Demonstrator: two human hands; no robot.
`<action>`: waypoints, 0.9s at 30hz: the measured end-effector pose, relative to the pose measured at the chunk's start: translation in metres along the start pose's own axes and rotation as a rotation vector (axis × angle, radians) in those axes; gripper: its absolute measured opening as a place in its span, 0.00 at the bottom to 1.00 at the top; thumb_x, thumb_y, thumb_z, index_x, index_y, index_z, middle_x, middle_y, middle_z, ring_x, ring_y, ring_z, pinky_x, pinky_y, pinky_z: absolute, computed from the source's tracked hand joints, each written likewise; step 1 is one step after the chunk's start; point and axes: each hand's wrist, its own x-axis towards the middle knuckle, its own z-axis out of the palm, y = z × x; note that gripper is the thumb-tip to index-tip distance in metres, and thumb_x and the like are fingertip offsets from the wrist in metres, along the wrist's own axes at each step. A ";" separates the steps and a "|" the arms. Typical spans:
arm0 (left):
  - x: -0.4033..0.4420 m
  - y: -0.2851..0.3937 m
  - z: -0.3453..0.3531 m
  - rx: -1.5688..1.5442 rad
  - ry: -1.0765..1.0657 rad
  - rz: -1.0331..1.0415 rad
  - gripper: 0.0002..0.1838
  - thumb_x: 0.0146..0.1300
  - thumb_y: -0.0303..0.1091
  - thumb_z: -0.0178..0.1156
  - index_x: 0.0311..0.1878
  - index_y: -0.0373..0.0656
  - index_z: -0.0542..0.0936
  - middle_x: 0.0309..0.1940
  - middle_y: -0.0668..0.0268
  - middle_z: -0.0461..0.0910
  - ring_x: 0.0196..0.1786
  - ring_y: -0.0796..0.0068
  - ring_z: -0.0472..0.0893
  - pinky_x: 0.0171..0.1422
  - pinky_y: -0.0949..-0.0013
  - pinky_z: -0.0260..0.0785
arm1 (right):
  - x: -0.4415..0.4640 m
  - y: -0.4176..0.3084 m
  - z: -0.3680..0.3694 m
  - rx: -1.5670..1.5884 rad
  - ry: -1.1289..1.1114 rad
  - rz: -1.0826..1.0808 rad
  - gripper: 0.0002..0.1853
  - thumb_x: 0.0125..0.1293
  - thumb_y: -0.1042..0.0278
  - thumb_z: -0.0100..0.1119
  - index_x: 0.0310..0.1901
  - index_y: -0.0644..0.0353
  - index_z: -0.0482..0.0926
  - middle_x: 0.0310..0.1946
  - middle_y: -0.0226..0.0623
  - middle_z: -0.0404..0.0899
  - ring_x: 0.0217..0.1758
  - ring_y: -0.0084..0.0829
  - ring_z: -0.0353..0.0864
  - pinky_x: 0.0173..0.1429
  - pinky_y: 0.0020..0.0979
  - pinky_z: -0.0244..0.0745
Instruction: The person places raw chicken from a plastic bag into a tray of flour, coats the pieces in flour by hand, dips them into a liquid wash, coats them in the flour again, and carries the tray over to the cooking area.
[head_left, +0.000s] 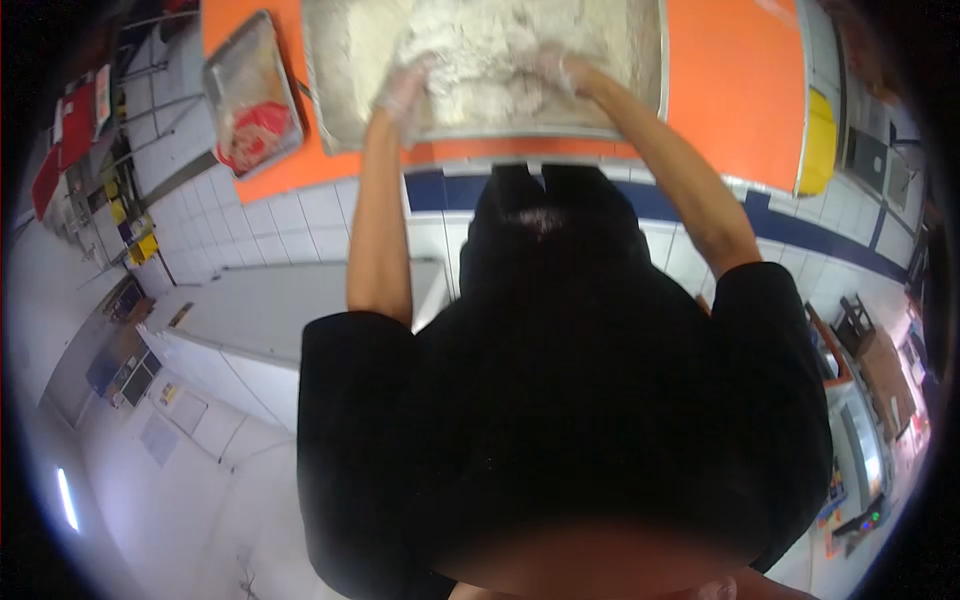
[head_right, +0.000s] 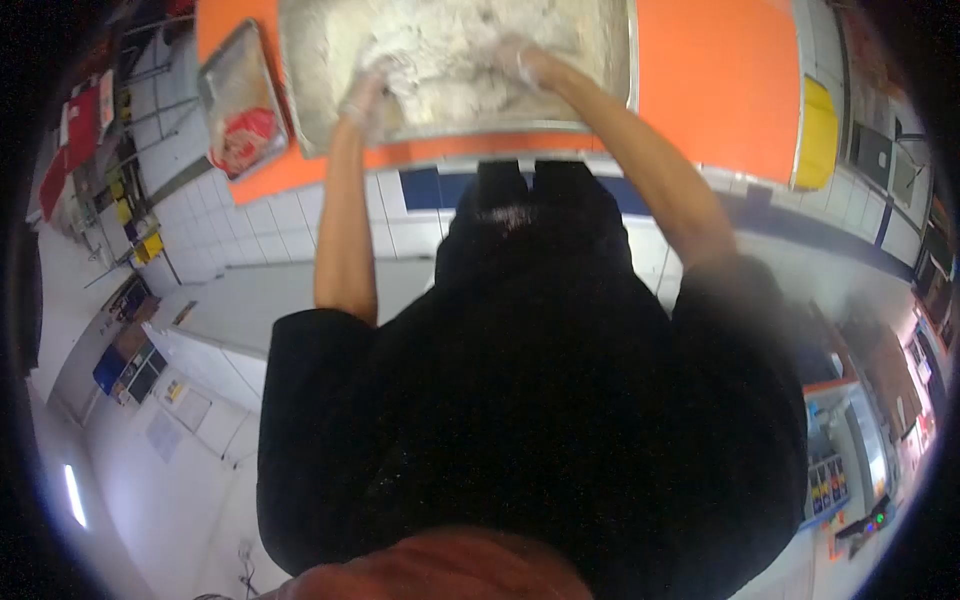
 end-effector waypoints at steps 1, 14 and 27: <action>-0.007 0.003 -0.007 0.091 0.025 0.005 0.34 0.65 0.40 0.70 0.72 0.40 0.72 0.66 0.54 0.78 0.66 0.63 0.79 0.78 0.58 0.64 | -0.014 -0.020 -0.001 -0.006 0.004 0.014 0.28 0.81 0.47 0.47 0.70 0.59 0.76 0.64 0.43 0.80 0.69 0.38 0.75 0.73 0.41 0.70; -0.040 0.032 0.107 0.054 0.221 0.144 0.37 0.78 0.60 0.51 0.77 0.41 0.68 0.67 0.56 0.78 0.65 0.63 0.77 0.73 0.60 0.69 | -0.036 -0.110 0.066 0.828 0.532 -0.458 0.27 0.75 0.63 0.58 0.72 0.62 0.72 0.63 0.42 0.81 0.64 0.32 0.79 0.65 0.36 0.80; 0.000 0.065 0.152 -0.181 0.151 0.180 0.43 0.82 0.63 0.29 0.73 0.30 0.68 0.61 0.52 0.82 0.60 0.54 0.83 0.66 0.57 0.78 | -0.018 -0.119 0.043 1.206 0.441 -0.227 0.24 0.82 0.54 0.51 0.69 0.64 0.73 0.56 0.42 0.83 0.56 0.31 0.84 0.57 0.32 0.85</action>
